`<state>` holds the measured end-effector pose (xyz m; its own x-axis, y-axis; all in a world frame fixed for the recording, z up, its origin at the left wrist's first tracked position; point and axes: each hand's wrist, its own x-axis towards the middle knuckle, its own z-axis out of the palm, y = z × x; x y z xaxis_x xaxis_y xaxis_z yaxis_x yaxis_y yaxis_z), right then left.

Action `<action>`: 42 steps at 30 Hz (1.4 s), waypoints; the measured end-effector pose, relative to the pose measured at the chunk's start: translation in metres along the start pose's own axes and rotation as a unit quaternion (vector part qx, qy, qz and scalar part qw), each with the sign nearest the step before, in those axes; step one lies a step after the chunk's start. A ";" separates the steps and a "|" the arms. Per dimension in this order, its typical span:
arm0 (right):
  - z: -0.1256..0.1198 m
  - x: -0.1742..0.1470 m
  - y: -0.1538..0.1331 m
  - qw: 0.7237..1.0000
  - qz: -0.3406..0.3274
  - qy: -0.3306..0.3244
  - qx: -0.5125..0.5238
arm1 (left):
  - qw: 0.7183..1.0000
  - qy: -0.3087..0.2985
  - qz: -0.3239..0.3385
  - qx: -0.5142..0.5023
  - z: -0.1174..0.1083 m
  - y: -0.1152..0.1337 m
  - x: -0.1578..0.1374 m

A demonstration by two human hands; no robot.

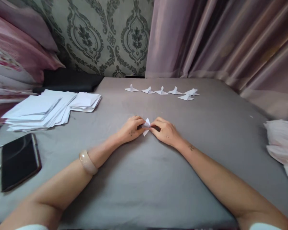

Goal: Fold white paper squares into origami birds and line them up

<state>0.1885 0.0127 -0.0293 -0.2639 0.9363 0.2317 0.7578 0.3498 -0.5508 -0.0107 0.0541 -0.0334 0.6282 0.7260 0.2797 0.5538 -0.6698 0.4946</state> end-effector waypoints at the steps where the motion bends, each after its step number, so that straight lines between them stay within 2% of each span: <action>1: 0.000 0.001 -0.001 1.000 0.001 -0.002 -0.004 | 1.000 -0.002 -0.005 -0.014 -0.001 -0.001 0.000; 7: -0.001 0.012 -0.007 0.999 -0.034 -0.038 -0.005 | 0.999 0.010 0.014 0.047 -0.004 -0.003 -0.009; 13: 0.007 0.012 -0.008 0.999 -0.019 -0.028 0.012 | 0.999 0.007 -0.045 0.020 -0.004 -0.006 -0.012; 20: 0.007 0.010 -0.008 0.997 -0.042 -0.037 -0.048 | 0.991 0.002 0.011 0.135 -0.004 0.000 -0.011; 25: 0.007 0.012 -0.003 0.998 -0.036 -0.027 0.040 | 0.998 0.006 -0.059 0.006 -0.008 -0.001 -0.012; 28: 0.006 0.013 0.001 0.996 -0.018 -0.012 0.083 | 0.996 0.000 -0.079 -0.049 -0.013 -0.001 -0.012; 33: 0.005 0.014 0.005 0.992 0.020 0.009 0.125 | 0.994 -0.003 -0.081 -0.078 -0.019 0.002 -0.013; 42: 0.007 0.014 0.006 0.986 0.043 0.022 0.160 | 0.992 0.036 -0.085 -0.091 -0.017 0.005 -0.012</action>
<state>0.1852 0.0278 -0.0352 -0.1749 0.9631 0.2044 0.5478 0.2677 -0.7926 -0.0252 0.0447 -0.0206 0.4900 0.8399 0.2334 0.5370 -0.5017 0.6782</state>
